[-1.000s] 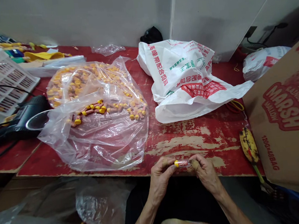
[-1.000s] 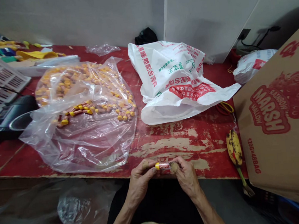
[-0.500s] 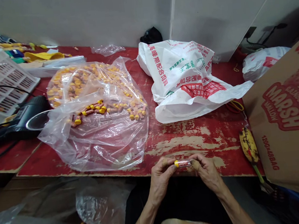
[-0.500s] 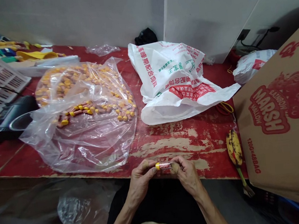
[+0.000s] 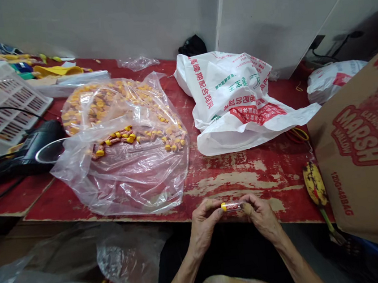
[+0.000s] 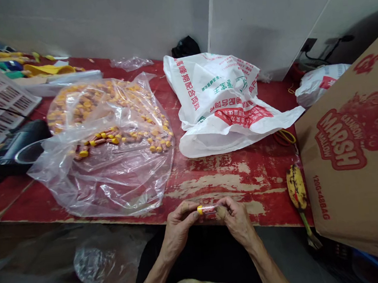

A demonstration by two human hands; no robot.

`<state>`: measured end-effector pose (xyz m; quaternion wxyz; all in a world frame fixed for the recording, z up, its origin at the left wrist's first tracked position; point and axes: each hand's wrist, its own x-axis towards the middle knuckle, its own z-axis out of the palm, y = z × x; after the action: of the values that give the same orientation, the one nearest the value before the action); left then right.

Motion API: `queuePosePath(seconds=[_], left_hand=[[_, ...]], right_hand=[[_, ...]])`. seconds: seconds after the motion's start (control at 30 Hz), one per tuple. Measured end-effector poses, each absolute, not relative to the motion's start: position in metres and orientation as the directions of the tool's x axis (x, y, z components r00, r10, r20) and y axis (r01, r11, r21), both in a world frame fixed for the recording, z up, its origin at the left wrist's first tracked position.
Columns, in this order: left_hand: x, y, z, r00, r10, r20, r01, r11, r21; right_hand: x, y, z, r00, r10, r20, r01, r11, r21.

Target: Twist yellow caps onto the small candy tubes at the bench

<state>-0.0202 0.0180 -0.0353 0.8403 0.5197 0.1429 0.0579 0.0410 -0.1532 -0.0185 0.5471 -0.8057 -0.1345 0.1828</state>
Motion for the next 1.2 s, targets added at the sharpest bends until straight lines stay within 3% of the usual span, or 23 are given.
queuePosePath(seconds=[0.13, 0.33, 0.57, 0.77, 0.9, 1.07, 1.2], left_hand=[[-0.0216, 0.0189, -0.0339, 0.956, 0.252, -0.153, 0.035, 0.418, 0.908], [-0.0217, 0.0204, -0.0347, 0.951, 0.264, -0.163, 0.040, 0.416, 0.909], [-0.0210, 0.0205, -0.0320, 0.947, 0.273, -0.169, 0.039, 0.424, 0.905], [-0.0209, 0.0197, -0.0323, 0.945, 0.287, -0.156, 0.035, 0.386, 0.922], [-0.0215, 0.0190, -0.0350, 0.950, 0.282, -0.138, 0.026, 0.368, 0.929], [-0.0209, 0.0197, -0.0339, 0.943, 0.308, -0.127, 0.016, 0.339, 0.941], [-0.0207, 0.0179, -0.0333, 0.946, 0.286, -0.154, 0.032, 0.389, 0.921]], right_hand=[[0.0405, -0.1507, -0.0200, 0.921, 0.383, -0.074, 0.105, -0.426, -0.898], [0.0401, -0.1528, -0.0139, 0.877, 0.463, -0.125, 0.026, -0.306, -0.952], [0.0403, -0.1515, -0.0164, 0.906, 0.418, -0.071, 0.127, -0.426, -0.896], [0.0403, -0.1519, -0.0150, 0.880, 0.459, -0.126, 0.069, -0.386, -0.920], [0.0412, -0.1518, -0.0186, 0.921, 0.386, -0.048, 0.141, -0.447, -0.883], [0.0409, -0.1528, -0.0163, 0.878, 0.456, -0.145, 0.017, -0.332, -0.943], [0.0413, -0.1535, -0.0169, 0.898, 0.420, -0.131, 0.050, -0.393, -0.918]])
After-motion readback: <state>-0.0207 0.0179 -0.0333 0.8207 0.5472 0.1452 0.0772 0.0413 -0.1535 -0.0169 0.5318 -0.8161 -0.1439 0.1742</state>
